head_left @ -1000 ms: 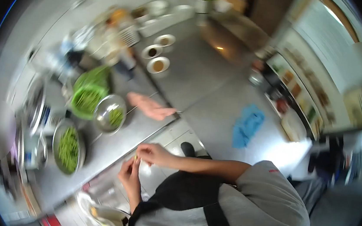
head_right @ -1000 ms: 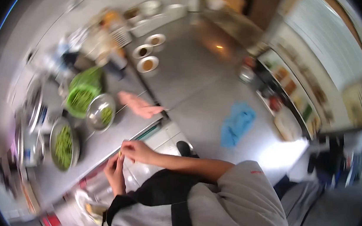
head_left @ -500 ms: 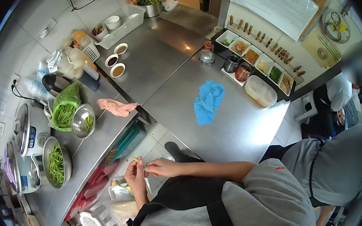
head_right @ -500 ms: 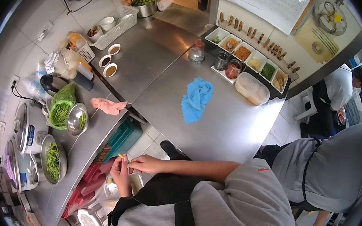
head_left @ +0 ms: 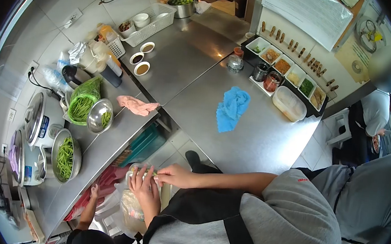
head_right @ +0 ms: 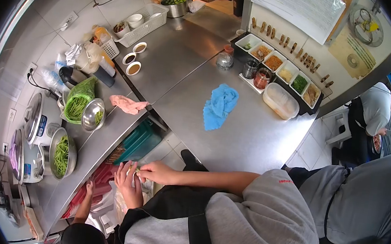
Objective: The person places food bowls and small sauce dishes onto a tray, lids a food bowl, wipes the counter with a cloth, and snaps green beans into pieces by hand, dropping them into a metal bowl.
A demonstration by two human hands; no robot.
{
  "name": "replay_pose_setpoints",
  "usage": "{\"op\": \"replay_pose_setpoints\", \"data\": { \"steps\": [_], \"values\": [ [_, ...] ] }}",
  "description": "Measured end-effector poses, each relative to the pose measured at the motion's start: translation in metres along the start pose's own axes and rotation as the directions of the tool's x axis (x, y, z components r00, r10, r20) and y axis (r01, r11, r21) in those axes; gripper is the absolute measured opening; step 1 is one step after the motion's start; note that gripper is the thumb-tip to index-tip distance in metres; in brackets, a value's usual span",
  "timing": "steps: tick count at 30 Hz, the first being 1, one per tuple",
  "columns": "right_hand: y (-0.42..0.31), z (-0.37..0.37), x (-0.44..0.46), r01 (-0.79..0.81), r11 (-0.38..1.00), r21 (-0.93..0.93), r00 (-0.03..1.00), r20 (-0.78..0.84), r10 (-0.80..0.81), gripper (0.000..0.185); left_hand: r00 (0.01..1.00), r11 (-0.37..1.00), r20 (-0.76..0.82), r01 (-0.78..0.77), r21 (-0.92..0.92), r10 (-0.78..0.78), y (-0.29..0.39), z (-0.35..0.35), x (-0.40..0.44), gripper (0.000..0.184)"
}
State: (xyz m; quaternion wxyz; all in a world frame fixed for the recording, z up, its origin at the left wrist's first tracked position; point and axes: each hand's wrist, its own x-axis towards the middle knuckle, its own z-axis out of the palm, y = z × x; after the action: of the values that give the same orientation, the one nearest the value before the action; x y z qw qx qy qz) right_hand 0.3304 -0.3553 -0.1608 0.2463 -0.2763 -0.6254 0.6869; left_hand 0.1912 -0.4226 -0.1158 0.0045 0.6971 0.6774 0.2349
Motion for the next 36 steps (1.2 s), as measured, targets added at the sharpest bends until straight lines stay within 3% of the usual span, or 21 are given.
{"op": "replay_pose_setpoints", "data": {
  "steps": [2, 5, 8, 9, 15, 18, 21, 24, 25, 28, 29, 32, 36],
  "values": [
    [-0.007, -0.001, -0.006, -0.005, 0.999, -0.043, 1.000, 0.007, 0.006, 0.032, 0.999, 1.000, -0.029, 0.014, -0.026, -0.015, 0.000, -0.002, -0.002, 0.031],
    [0.004, 0.003, -0.005, -0.045, 0.997, 0.064, 0.999, 0.009, 0.045, 0.033, 0.996, 0.987, -0.052, 0.063, -0.149, -0.071, 0.000, -0.006, -0.002, 0.022],
    [0.001, 0.006, -0.007, 0.019, 0.997, 0.079, 0.999, -0.035, -0.017, 0.032, 0.957, 0.891, 0.048, 0.285, -0.354, -0.287, -0.001, -0.004, -0.009, 0.017],
    [-0.001, 0.007, -0.008, 0.032, 0.996, 0.079, 0.999, -0.034, -0.029, 0.032, 0.972, 0.890, 0.012, 0.221, -0.398, -0.236, -0.005, -0.003, -0.011, 0.017],
    [-0.001, 0.009, -0.009, 0.018, 0.995, 0.103, 0.999, 0.033, -0.022, 0.031, 0.914, 0.696, 0.123, 0.376, -0.612, -0.386, -0.004, 0.001, -0.025, 0.017],
    [0.003, 0.012, -0.007, 0.029, 0.982, 0.189, 0.998, 0.043, -0.038, 0.031, 0.863, 0.497, 0.178, 0.428, -0.754, -0.473, -0.016, 0.020, -0.037, 0.018],
    [-0.004, 0.012, -0.007, 0.020, 0.973, 0.228, 0.998, 0.046, -0.031, 0.031, 0.823, 0.113, 0.359, 0.448, -0.887, -0.441, -0.024, 0.034, -0.050, 0.023],
    [-0.003, 0.012, -0.005, -0.018, 0.976, 0.219, 0.999, 0.038, 0.009, 0.030, 0.776, -0.220, 0.444, 0.386, -0.896, -0.447, -0.019, 0.044, -0.058, 0.025],
    [0.002, 0.013, -0.006, -0.027, 0.974, 0.225, 0.999, 0.041, 0.018, 0.029, 0.704, -0.294, 0.506, 0.412, -0.862, -0.498, -0.016, 0.043, -0.057, 0.030],
    [-0.004, 0.011, -0.011, -0.103, 0.970, 0.219, 0.992, 0.098, 0.083, 0.028, 0.675, -0.411, 0.520, 0.334, -0.848, -0.523, -0.019, 0.038, -0.056, 0.035],
    [-0.008, 0.009, -0.014, -0.136, 0.968, 0.210, 0.986, 0.128, 0.111, 0.028, 0.596, -0.440, 0.543, 0.325, -0.837, -0.592, -0.017, 0.036, -0.054, 0.034],
    [0.007, 0.011, -0.014, -0.115, 0.973, 0.201, 0.986, 0.142, 0.087, 0.027, 0.557, -0.510, 0.600, 0.330, -0.794, -0.574, -0.032, 0.049, -0.066, 0.037],
    [0.012, 0.013, -0.019, -0.426, 0.807, 0.408, 0.901, 0.272, 0.338, 0.022, 0.575, -0.597, 0.663, 0.340, -0.727, -0.479, -0.044, 0.059, -0.057, 0.041]
  ]
}}
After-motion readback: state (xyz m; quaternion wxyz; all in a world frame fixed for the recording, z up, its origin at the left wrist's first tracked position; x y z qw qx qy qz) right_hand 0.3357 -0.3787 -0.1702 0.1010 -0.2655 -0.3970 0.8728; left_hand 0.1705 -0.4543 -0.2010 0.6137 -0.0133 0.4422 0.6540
